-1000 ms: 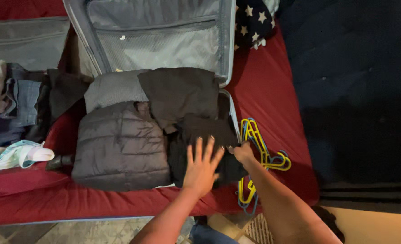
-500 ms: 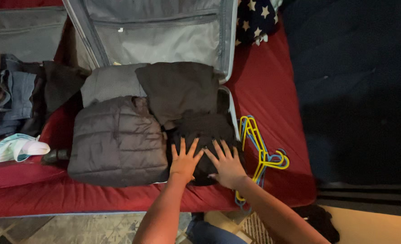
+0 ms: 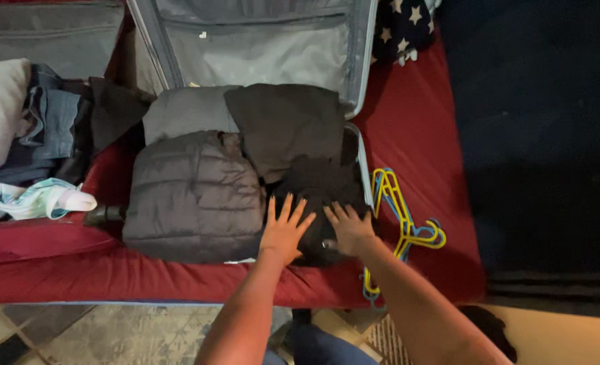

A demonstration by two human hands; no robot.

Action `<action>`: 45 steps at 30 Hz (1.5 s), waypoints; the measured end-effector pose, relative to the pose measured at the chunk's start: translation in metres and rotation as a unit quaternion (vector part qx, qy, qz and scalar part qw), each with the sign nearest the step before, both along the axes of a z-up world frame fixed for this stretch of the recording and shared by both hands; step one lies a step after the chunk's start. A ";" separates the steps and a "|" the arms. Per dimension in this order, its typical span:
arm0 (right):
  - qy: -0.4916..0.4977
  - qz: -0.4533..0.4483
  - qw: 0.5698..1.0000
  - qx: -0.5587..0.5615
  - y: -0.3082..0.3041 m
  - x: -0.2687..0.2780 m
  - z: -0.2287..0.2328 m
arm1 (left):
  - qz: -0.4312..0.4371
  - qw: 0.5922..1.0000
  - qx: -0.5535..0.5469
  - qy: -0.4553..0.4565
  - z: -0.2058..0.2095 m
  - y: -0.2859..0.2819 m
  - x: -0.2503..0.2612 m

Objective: The person packs folded clothes into a suitcase. They retrieve various garments, including pants and shirts, from a closet shelf and place them into an open suitcase on a bed. The person handles the items one by one, folding them as needed before arranging them inside the luggage.

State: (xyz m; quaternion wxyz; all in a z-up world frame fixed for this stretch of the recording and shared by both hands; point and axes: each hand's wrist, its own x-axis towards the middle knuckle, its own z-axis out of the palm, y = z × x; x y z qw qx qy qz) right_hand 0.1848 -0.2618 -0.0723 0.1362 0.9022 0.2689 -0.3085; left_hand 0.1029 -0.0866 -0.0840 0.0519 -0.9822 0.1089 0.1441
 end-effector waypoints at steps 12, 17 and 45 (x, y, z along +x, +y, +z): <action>-0.186 0.017 0.978 0.095 0.026 -0.016 0.051 | -0.021 0.993 0.033 -0.112 0.059 0.080 -0.030; -0.221 0.003 0.967 0.126 0.032 -0.045 0.072 | -0.011 0.991 0.066 -0.117 0.066 0.108 -0.051; -0.253 -0.360 0.895 0.076 -0.159 -0.287 0.052 | -0.335 0.931 0.005 -0.143 0.066 -0.076 -0.103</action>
